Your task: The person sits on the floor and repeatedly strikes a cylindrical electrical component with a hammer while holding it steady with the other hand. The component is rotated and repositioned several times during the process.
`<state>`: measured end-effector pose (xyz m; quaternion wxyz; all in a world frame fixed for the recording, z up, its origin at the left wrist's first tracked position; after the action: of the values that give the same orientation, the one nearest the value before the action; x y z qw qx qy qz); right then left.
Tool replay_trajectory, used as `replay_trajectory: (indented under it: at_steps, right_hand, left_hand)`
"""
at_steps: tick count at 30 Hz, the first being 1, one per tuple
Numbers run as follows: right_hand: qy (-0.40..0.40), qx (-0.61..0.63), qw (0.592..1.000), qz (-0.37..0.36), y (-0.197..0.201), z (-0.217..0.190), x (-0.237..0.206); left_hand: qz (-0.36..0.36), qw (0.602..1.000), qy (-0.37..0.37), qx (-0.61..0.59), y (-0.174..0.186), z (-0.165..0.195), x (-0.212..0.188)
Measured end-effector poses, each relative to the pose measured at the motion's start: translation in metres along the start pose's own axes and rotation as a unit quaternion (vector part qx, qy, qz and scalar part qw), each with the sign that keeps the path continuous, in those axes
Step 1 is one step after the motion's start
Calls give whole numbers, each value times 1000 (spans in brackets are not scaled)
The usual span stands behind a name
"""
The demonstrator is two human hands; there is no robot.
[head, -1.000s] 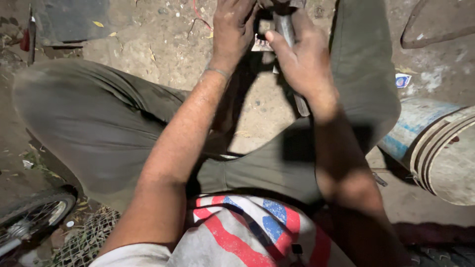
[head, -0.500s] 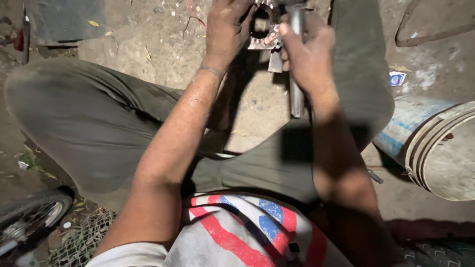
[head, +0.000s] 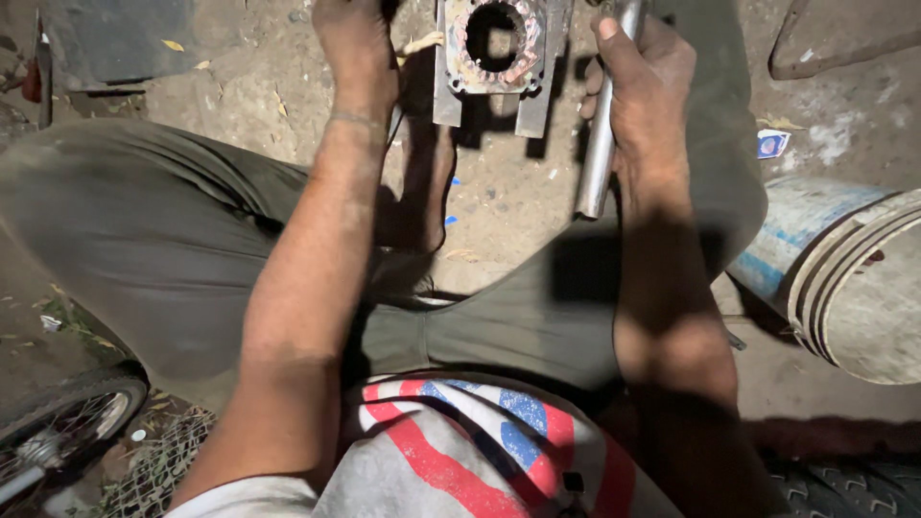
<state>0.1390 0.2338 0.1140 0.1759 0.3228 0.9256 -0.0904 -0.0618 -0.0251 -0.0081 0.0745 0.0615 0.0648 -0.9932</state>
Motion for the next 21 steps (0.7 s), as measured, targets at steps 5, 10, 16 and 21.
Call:
replay_trajectory:
  at_steps: [5,10,16,21]
  right_hand:
    - [-42,48,998,6,-10,6,5]
    - [-49,51,997,8,-16,14,9]
    - [-86,67,994,22,-16,21,11]
    - [-94,68,993,24,-17,24,14]
  left_hand:
    - [-50,991,91,-85,3,-12,-6]
    - [-69,996,44,-43,-1,5,-5]
    - [-117,992,-38,3,-15,7,-3]
    - [-143,987,-46,49,-21,3,-12]
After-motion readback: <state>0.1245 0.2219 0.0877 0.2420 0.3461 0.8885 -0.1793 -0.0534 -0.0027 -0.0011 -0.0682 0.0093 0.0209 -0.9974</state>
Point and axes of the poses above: each hand's wrist, its own x-axis towards the middle knuckle, its own y-axis out of the back of the hand, z = x × y, the point moved 5 cm from there along x, towards the middle knuckle, and after that the axes turned 5 degrees about z, right-handed, at the moved point
